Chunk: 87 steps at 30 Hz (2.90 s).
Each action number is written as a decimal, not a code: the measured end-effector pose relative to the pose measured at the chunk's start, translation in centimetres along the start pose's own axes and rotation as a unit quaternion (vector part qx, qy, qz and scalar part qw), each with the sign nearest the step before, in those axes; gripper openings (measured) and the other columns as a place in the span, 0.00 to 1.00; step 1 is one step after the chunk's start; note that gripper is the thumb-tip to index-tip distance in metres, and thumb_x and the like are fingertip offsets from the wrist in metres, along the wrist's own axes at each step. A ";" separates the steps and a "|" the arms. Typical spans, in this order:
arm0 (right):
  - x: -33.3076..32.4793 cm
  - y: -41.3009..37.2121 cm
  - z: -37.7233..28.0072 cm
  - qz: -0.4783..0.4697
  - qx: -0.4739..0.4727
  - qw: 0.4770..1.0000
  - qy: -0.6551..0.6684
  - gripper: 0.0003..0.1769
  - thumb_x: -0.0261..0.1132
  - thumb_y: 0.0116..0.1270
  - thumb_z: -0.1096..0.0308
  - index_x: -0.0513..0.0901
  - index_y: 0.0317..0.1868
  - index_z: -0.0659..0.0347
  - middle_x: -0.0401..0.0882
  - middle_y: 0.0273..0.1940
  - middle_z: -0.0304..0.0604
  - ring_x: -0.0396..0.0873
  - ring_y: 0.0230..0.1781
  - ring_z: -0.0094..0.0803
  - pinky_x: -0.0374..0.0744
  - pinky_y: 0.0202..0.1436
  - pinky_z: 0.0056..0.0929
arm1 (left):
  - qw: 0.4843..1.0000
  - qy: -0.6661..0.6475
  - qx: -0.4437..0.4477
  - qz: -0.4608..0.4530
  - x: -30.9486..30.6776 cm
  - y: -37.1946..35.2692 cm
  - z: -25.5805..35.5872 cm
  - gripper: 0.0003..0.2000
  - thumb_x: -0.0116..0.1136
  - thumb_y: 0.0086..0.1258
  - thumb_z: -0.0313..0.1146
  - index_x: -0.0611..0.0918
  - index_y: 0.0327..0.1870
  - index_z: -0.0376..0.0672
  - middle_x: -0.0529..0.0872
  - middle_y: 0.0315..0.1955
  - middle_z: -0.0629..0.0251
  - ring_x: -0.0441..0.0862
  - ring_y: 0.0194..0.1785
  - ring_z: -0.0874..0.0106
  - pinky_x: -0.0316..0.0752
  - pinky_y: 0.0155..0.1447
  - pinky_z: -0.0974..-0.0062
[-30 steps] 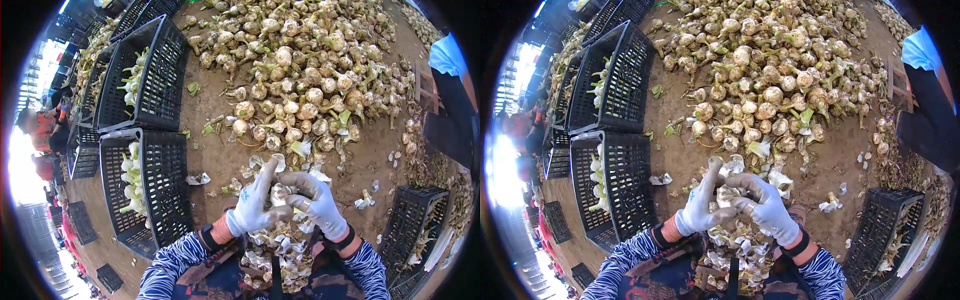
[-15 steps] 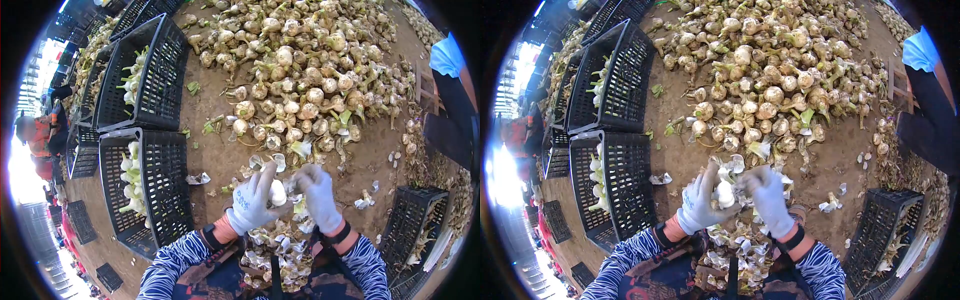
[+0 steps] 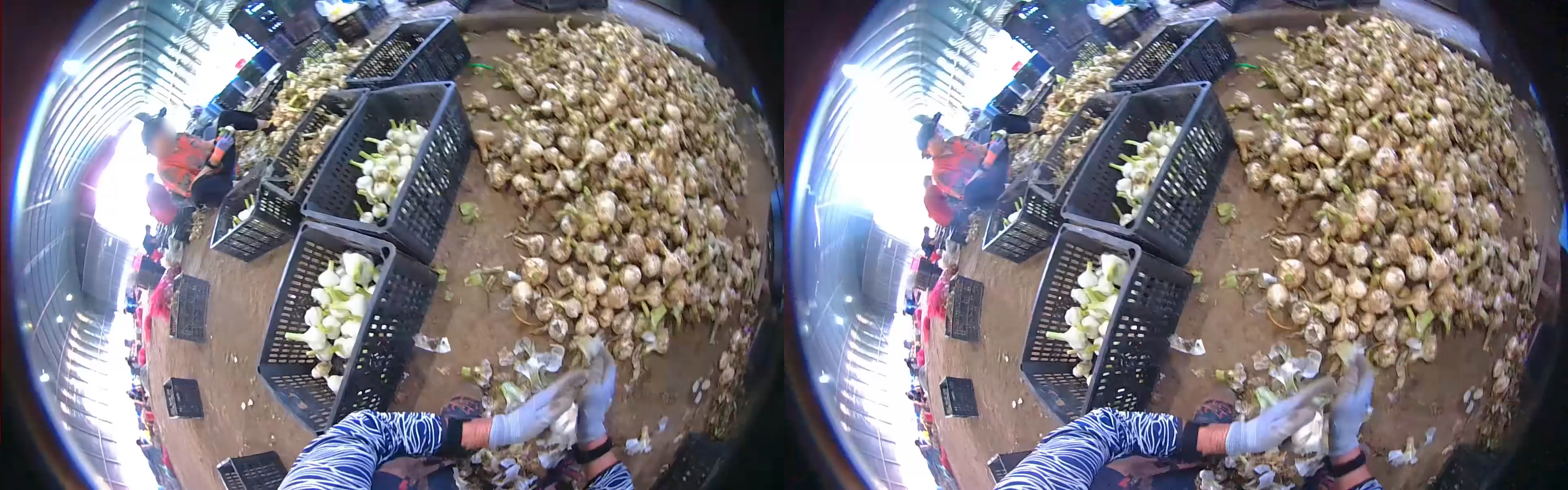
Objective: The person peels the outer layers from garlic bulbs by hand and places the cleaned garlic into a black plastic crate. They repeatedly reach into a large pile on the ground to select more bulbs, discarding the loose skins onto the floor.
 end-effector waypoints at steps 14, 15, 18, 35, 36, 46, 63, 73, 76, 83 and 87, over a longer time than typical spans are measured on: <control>-3.9 -3.2 0.9 -0.032 -0.012 0.995 -0.095 0.16 0.62 0.70 0.66 0.79 0.54 0.64 0.80 0.49 0.49 0.78 0.51 0.43 0.75 0.58 0.37 | 0.823 -0.358 0.184 0.401 -24.0 4.8 14.0 0.22 0.48 0.75 0.50 0.77 0.54 0.39 0.84 0.42 0.59 0.82 0.45 0.60 0.77 0.56 0.56; -4.0 -3.2 1.4 -0.027 -0.008 0.995 -0.096 0.16 0.62 0.70 0.66 0.79 0.54 0.64 0.80 0.49 0.49 0.78 0.51 0.43 0.75 0.58 0.37 | 0.869 -0.255 0.111 0.409 -23.3 5.5 11.4 0.12 0.53 0.74 0.44 0.80 0.47 0.46 0.84 0.40 0.63 0.82 0.42 0.65 0.79 0.50 0.63; -3.8 -3.3 1.5 -0.078 -0.086 0.972 -0.203 0.15 0.64 0.66 0.67 0.79 0.52 0.62 0.79 0.47 0.52 0.78 0.49 0.46 0.76 0.55 0.39 | 0.853 0.349 0.093 0.378 -21.7 8.5 2.5 0.09 0.58 0.66 0.30 0.85 0.45 0.42 0.87 0.40 0.59 0.85 0.44 0.64 0.79 0.51 0.68; -2.6 -4.4 -1.3 -0.144 0.010 0.983 -0.111 0.26 0.70 0.64 0.52 0.78 0.54 0.63 0.80 0.50 0.48 0.80 0.50 0.40 0.78 0.54 0.36 | 0.933 -0.128 -0.264 0.207 -4.9 3.2 -3.2 0.18 0.59 0.74 0.44 0.78 0.59 0.44 0.83 0.37 0.67 0.82 0.33 0.78 0.80 0.30 0.79; -2.3 -3.8 -2.6 -0.138 0.056 0.988 0.033 0.26 0.71 0.64 0.52 0.78 0.53 0.64 0.80 0.47 0.45 0.80 0.46 0.33 0.78 0.49 0.32 | 0.944 -0.114 -0.255 0.177 -3.6 3.1 -2.4 0.21 0.58 0.74 0.45 0.76 0.61 0.43 0.82 0.39 0.67 0.82 0.33 0.78 0.80 0.31 0.79; -2.6 -2.6 -6.1 -0.151 0.143 0.948 0.242 0.19 0.69 0.69 0.56 0.81 0.47 0.65 0.81 0.38 0.34 0.76 0.36 0.18 0.75 0.40 0.19 | 0.994 0.042 -0.029 0.101 -0.3 1.6 0.8 0.33 0.71 0.64 0.35 0.68 0.67 0.36 0.77 0.57 0.60 0.75 0.61 0.72 0.72 0.65 0.72; -4.0 -2.3 -8.0 -0.214 0.171 0.921 0.276 0.14 0.61 0.69 0.68 0.81 0.47 0.72 0.84 0.40 0.41 0.80 0.40 0.25 0.78 0.43 0.24 | 0.955 0.246 0.089 0.139 -2.0 1.5 3.0 0.32 0.75 0.57 0.28 0.76 0.64 0.38 0.81 0.55 0.57 0.81 0.56 0.67 0.78 0.59 0.68; -2.6 -2.8 -7.2 -0.148 0.100 0.974 0.142 0.07 0.56 0.67 0.79 0.78 0.43 0.69 0.78 0.35 0.36 0.73 0.32 0.19 0.75 0.37 0.20 | 0.875 0.416 0.218 0.120 -1.2 1.1 5.2 0.25 0.70 0.63 0.38 0.79 0.61 0.41 0.82 0.45 0.56 0.84 0.44 0.62 0.81 0.46 0.68; -2.5 -3.1 -6.6 -0.165 0.106 0.976 0.098 0.05 0.56 0.68 0.78 0.77 0.40 0.69 0.77 0.33 0.36 0.72 0.32 0.19 0.75 0.36 0.20 | 0.967 -0.088 -0.149 0.187 -1.6 1.5 4.2 0.23 0.53 0.76 0.50 0.80 0.58 0.38 0.84 0.37 0.60 0.83 0.30 0.69 0.80 0.36 0.72; -2.1 -3.6 -7.3 -0.135 0.026 0.990 0.046 0.05 0.57 0.64 0.79 0.77 0.40 0.68 0.76 0.32 0.45 0.77 0.35 0.32 0.77 0.38 0.31 | 0.982 -0.020 -0.093 0.163 -1.4 1.4 3.7 0.24 0.45 0.80 0.51 0.70 0.65 0.40 0.81 0.38 0.68 0.75 0.28 0.83 0.73 0.31 0.83; -1.4 -4.2 -8.4 -0.159 -0.233 0.952 -0.117 0.19 0.60 0.50 0.83 0.79 0.46 0.65 0.80 0.41 0.56 0.79 0.41 0.58 0.79 0.44 0.41 | 0.978 -0.029 -0.089 0.188 -1.6 1.2 3.1 0.22 0.47 0.80 0.49 0.71 0.62 0.41 0.79 0.42 0.72 0.75 0.36 0.83 0.73 0.39 0.84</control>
Point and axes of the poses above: each hand's wrist, its own y-axis towards the middle knuckle, its own x-axis out of the palm, z = x × y, the point moved 3 cm from there along y, towards the middle knuckle
